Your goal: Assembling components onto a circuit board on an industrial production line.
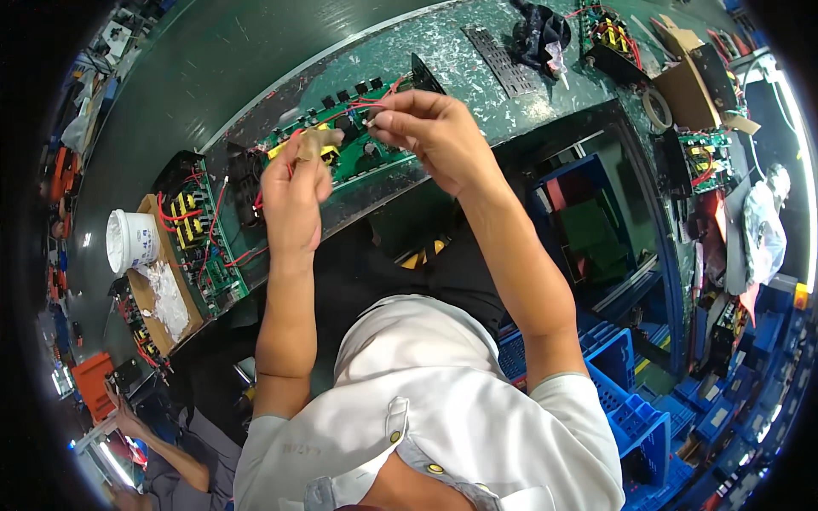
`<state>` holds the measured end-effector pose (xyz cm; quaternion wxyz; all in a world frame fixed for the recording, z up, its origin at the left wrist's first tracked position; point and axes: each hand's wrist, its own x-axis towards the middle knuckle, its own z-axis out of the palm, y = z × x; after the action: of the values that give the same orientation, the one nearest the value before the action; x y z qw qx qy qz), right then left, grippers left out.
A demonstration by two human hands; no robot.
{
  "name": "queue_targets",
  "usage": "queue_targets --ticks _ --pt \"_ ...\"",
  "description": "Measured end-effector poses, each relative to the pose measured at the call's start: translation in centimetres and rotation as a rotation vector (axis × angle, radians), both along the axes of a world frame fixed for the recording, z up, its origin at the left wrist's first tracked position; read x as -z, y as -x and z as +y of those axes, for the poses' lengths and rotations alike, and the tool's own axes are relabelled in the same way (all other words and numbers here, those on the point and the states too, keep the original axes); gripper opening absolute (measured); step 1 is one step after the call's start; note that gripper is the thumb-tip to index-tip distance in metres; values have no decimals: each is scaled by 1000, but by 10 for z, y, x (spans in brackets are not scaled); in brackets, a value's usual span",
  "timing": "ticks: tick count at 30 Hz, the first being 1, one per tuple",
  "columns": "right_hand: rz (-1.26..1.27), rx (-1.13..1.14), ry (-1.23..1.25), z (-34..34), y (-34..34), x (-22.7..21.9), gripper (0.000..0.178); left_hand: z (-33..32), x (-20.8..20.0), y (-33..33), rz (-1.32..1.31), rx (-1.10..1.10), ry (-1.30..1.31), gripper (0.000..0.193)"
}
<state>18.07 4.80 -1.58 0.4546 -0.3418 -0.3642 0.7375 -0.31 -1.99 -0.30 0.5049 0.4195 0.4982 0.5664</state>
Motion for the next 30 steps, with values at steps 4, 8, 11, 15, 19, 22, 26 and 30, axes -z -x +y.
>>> queue_targets --ticks 4,8,11,15,19,22,26,30 --pt "79 -1 -8 -18 7 3 18 5 4 -8 -109 -25 17 22" --pt "15 91 -112 -26 11 7 19 11 13 -10 -76 56 -40 30" --pt "-24 132 -161 -28 12 11 18 11 18 -13 -43 75 -77 28" --pt "-154 162 -226 -32 15 12 18 14 22 -11 -39 67 -76 27" --pt "-214 203 -402 -39 19 19 16 17 13 -6 -246 90 118 28" --pt "-243 191 -408 -41 21 17 15 16 16 -6 -265 80 93 30" --pt "-259 181 -337 -44 23 16 15 16 19 -6 -273 84 61 39" --pt "-210 218 -297 -44 24 12 16 17 19 -8 -349 74 60 45"
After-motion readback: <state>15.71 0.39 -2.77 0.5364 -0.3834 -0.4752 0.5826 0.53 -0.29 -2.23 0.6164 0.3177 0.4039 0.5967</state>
